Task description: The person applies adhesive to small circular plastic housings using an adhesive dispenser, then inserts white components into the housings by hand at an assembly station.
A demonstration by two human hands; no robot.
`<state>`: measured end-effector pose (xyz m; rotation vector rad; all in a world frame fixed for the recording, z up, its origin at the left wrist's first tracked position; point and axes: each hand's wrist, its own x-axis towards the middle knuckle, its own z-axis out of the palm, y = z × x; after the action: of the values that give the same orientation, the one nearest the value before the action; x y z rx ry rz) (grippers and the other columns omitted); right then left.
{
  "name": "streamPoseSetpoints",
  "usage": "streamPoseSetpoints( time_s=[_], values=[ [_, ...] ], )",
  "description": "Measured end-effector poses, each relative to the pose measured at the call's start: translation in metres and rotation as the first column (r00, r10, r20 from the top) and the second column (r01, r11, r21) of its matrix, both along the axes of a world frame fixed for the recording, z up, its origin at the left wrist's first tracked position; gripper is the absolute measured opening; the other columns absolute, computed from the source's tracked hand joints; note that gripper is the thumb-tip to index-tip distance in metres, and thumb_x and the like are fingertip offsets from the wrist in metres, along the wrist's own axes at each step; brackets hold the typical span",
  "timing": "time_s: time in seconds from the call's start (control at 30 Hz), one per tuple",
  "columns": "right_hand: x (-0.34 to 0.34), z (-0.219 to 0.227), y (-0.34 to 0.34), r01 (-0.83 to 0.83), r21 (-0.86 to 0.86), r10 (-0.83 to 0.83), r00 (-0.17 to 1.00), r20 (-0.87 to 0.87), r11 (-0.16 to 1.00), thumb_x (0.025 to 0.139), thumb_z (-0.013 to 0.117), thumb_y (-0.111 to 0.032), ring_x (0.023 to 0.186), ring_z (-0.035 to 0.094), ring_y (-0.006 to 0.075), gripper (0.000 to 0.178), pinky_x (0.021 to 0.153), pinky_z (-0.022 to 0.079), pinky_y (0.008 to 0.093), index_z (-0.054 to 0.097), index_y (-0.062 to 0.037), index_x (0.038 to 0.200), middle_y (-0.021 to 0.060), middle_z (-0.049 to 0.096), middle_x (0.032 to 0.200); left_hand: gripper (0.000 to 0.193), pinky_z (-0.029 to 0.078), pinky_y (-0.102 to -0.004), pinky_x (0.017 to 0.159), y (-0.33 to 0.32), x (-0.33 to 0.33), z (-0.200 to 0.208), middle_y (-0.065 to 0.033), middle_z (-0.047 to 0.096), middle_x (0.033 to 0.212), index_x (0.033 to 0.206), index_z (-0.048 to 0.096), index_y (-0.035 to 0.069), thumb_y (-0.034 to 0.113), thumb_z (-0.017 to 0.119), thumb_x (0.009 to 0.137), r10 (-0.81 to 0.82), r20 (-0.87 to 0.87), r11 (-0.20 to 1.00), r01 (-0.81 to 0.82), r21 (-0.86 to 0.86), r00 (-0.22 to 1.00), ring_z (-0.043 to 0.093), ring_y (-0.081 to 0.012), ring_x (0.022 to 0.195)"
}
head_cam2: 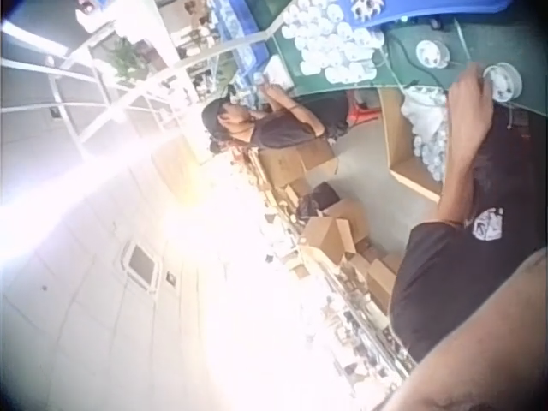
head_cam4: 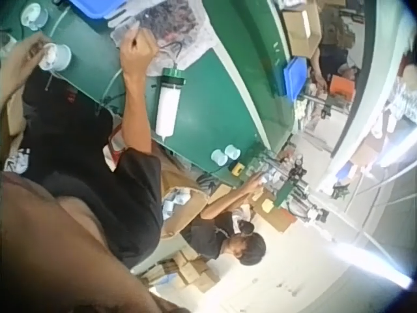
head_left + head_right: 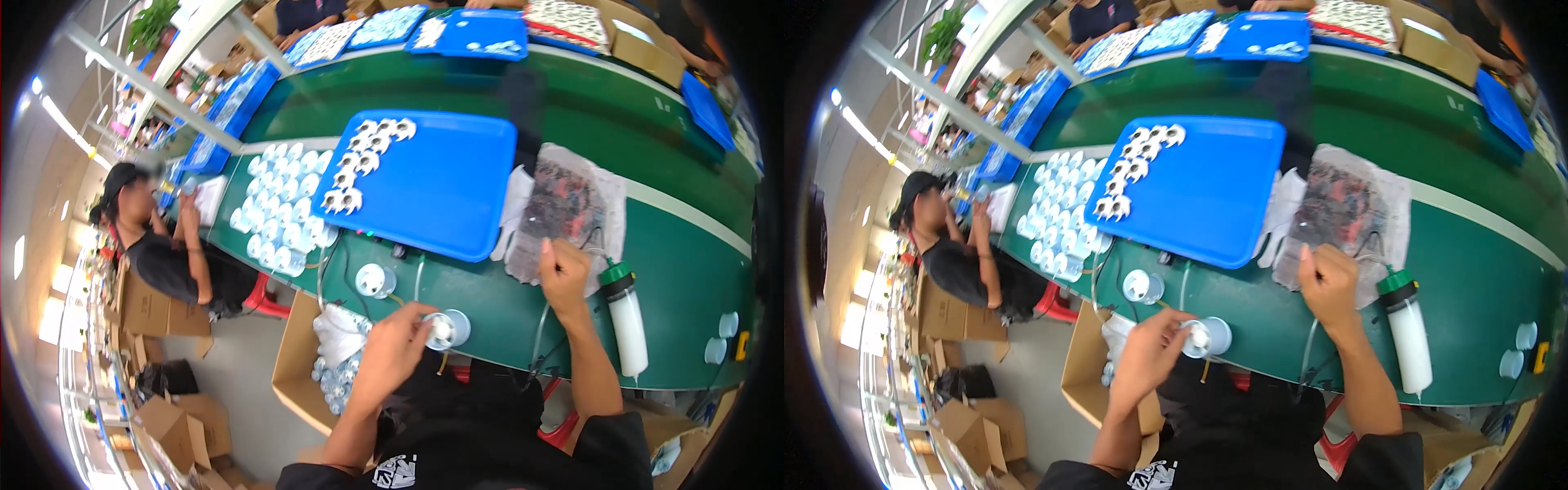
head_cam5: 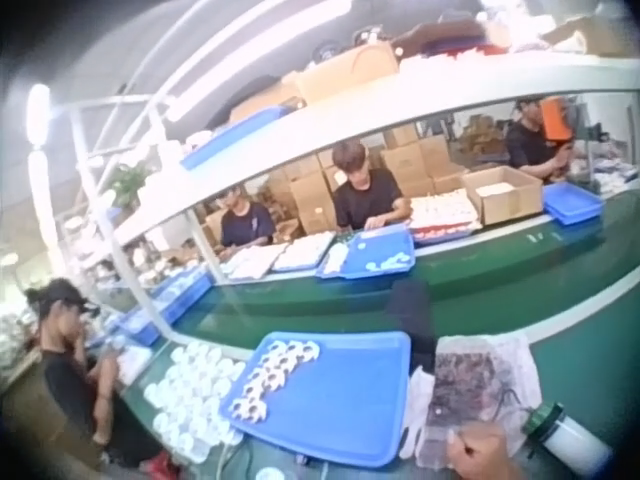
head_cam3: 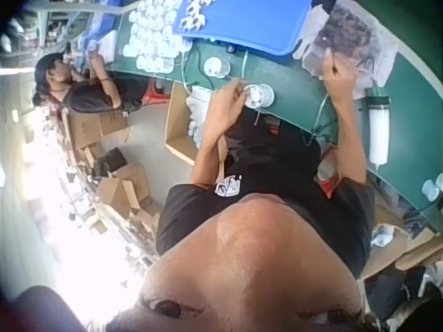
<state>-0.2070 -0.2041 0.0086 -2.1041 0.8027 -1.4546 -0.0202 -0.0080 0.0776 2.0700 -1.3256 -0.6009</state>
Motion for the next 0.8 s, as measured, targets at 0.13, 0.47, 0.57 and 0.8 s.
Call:
streamPoseSetpoints(
  time_s=[0.13,0.47,0.57,0.8],
  values=[
    [-0.002,-0.005,0.0,0.011,0.003,-0.011,0.999,-0.046,1.0,0.09,0.058,0.0,0.046,0.037,0.0226,0.035,0.047,0.026,0.0378,0.042,0.0011,0.058,0.0101,0.038,0.054,0.016,0.049,-0.0381,0.06,0.039,0.043,0.008,-0.0149,0.064,0.074,0.104,0.066,0.005,0.007,0.063,0.088,0.159,0.165,0.986,-0.165,0.024,0.973,0.064,-0.0296,0.067],
    [0.003,-0.008,0.007,-0.043,0.101,0.049,0.997,-0.059,0.994,0.095,0.054,-0.005,0.048,0.04,0.0207,0.039,0.048,0.028,0.0356,0.046,0.003,0.058,0.0095,0.043,0.054,0.029,0.047,-0.0437,0.061,0.034,0.085,-0.019,-0.0128,0.063,0.073,0.112,0.051,0.01,0.008,0.065,0.087,0.093,0.376,0.991,-0.121,0.052,0.922,0.064,-0.0343,0.072],
    [0.002,-0.003,0.008,-0.031,0.115,0.039,0.997,-0.062,0.993,0.097,0.052,-0.009,0.048,0.041,0.0194,0.042,0.048,0.028,0.0351,0.046,0.0027,0.058,0.009,0.044,0.053,0.031,0.046,-0.0461,0.062,0.027,0.087,-0.03,-0.0143,0.063,0.074,0.114,0.05,0.011,0.01,0.065,0.087,0.022,0.397,1.0,-0.027,0.006,0.918,0.063,-0.0374,0.073],
    [0.002,-0.007,0.007,0.004,0.113,0.005,0.997,-0.077,0.994,0.1,0.049,-0.013,0.047,0.039,0.0166,0.046,0.049,0.027,0.0339,0.048,0.0024,0.057,0.0075,0.045,0.053,0.027,0.05,-0.0473,0.062,0.009,0.105,-0.027,-0.0184,0.065,0.074,0.103,0.062,0.006,0.005,0.068,0.076,-0.153,0.453,0.988,0.128,0.086,0.878,0.065,-0.0383,0.073]
  ],
)
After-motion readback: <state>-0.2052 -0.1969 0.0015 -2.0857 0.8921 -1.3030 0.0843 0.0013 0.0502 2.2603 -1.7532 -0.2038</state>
